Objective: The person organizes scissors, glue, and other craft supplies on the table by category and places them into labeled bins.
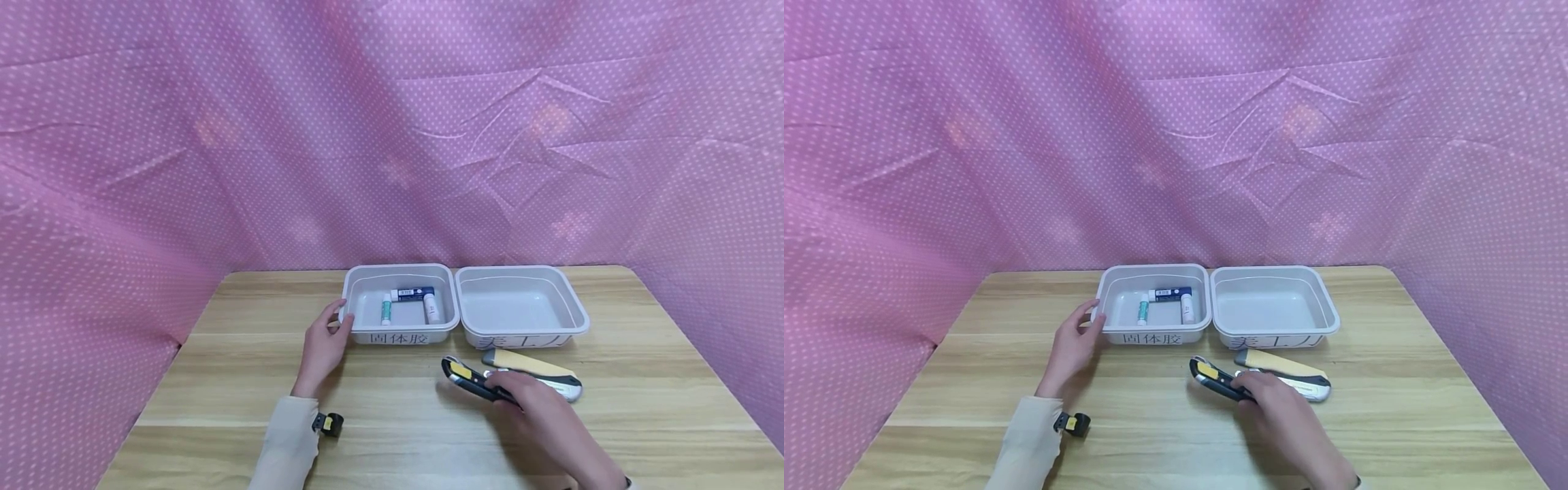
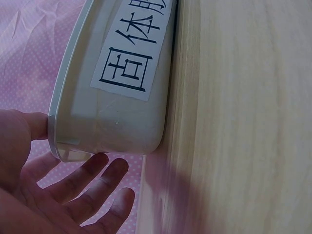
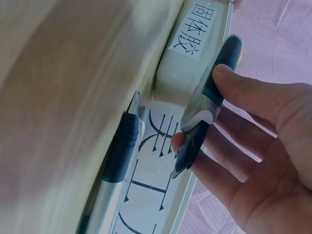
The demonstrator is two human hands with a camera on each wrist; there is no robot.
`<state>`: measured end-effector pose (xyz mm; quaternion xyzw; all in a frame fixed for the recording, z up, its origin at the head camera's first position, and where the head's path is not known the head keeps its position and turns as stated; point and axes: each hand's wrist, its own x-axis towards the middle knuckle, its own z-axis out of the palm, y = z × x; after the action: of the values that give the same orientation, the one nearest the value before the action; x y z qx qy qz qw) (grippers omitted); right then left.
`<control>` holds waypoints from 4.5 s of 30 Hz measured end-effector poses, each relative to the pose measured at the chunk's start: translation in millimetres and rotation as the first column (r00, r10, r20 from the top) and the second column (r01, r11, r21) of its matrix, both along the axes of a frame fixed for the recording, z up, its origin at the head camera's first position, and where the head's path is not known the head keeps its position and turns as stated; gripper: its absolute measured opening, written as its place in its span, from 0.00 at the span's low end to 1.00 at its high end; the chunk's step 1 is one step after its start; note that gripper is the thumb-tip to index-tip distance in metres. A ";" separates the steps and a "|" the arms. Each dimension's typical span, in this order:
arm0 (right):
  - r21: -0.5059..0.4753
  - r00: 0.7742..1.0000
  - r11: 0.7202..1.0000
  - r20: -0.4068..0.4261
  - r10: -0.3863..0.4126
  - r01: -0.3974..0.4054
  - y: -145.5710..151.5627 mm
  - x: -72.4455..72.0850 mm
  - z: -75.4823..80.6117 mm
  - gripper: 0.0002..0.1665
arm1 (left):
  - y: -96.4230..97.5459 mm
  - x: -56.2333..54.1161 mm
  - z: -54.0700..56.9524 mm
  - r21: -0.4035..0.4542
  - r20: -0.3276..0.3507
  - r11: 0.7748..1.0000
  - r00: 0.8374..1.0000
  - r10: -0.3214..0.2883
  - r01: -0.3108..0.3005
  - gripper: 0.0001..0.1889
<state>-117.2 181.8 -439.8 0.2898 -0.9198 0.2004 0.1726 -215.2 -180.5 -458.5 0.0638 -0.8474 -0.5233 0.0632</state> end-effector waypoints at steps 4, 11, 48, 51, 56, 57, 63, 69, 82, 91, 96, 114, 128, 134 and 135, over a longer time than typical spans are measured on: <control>-0.016 0.999 1.000 -0.030 -0.024 0.024 0.6 -1.5 4.2 0.25 | -0.5 0.2 0.0 0.000 -0.004 1.000 1.000 -0.002 0.002 0.25; -0.037 0.997 0.999 -0.073 -0.029 0.027 3.8 -5.4 11.1 0.26 | -1.4 0.7 -0.1 -0.002 -0.001 1.000 1.000 -0.004 0.004 0.25; -0.149 0.985 0.984 0.152 -0.077 0.100 62.1 -77.3 55.1 0.15 | -2.5 0.0 -2.1 -0.007 -0.002 1.000 1.000 -0.016 0.016 0.25; -0.137 0.982 0.985 0.170 -0.078 0.102 62.7 -84.3 58.1 0.15 | -2.5 -0.3 -2.1 -0.005 -0.007 1.000 1.000 -0.014 0.014 0.25; -0.144 0.972 0.984 0.224 -0.074 0.109 64.3 -96.6 57.2 0.16 | -3.2 -0.7 -3.5 -0.002 -0.007 1.000 1.000 -0.007 0.007 0.24; -0.151 0.965 0.982 0.251 -0.072 0.112 64.7 -98.7 56.4 0.16 | -3.5 -0.6 -3.8 -0.004 -0.005 1.000 1.000 -0.006 0.006 0.24; -0.166 0.932 0.975 0.354 -0.081 0.148 64.9 -109.5 51.5 0.18 | -3.9 0.2 -3.4 -0.013 -0.011 1.000 1.000 -0.006 0.006 0.24; -0.142 0.914 0.973 0.389 -0.114 0.182 66.4 -120.2 44.8 0.18 | -3.2 1.1 -2.4 -0.019 -0.012 1.000 1.000 0.000 0.000 0.24; -0.116 0.898 0.975 0.424 -0.122 0.188 69.8 -137.3 31.2 0.16 | -2.1 1.4 -1.5 -0.013 -0.011 1.000 1.000 -0.001 0.000 0.24; -0.098 0.886 0.972 0.438 -0.150 0.213 66.6 -141.1 29.2 0.18 | -2.6 2.3 0.1 -0.005 -0.023 1.000 1.000 -0.010 0.009 0.24; -0.111 0.895 0.974 0.427 -0.131 0.196 65.7 -143.2 26.9 0.19 | -2.4 1.1 -0.7 -0.008 -0.037 1.000 0.999 -0.009 0.009 0.24; -0.090 0.861 0.950 0.455 -0.229 0.300 66.8 -140.4 28.7 0.21 | -0.2 0.8 1.0 -0.012 -0.031 1.000 0.999 -0.013 0.012 0.24; -0.150 0.893 0.941 0.389 -0.226 0.303 65.4 -128.4 39.1 0.21 | 0.2 0.7 2.1 -0.025 -0.034 1.000 0.999 -0.011 0.011 0.24; -0.218 0.931 0.941 0.314 -0.185 0.261 66.1 -120.5 41.6 0.23 | -0.6 -1.4 2.5 -0.011 -0.039 1.000 0.999 -0.010 0.010 0.24; -0.230 0.937 0.940 0.300 -0.178 0.252 66.0 -119.1 41.9 0.23 | -0.7 -1.5 2.4 -0.009 -0.039 1.000 0.999 -0.009 0.009 0.24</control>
<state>-236.3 247.8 -397.9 0.1304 -0.9260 0.3395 0.1013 -216.7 -181.3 -456.2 0.0494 -0.8486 -0.5210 0.0778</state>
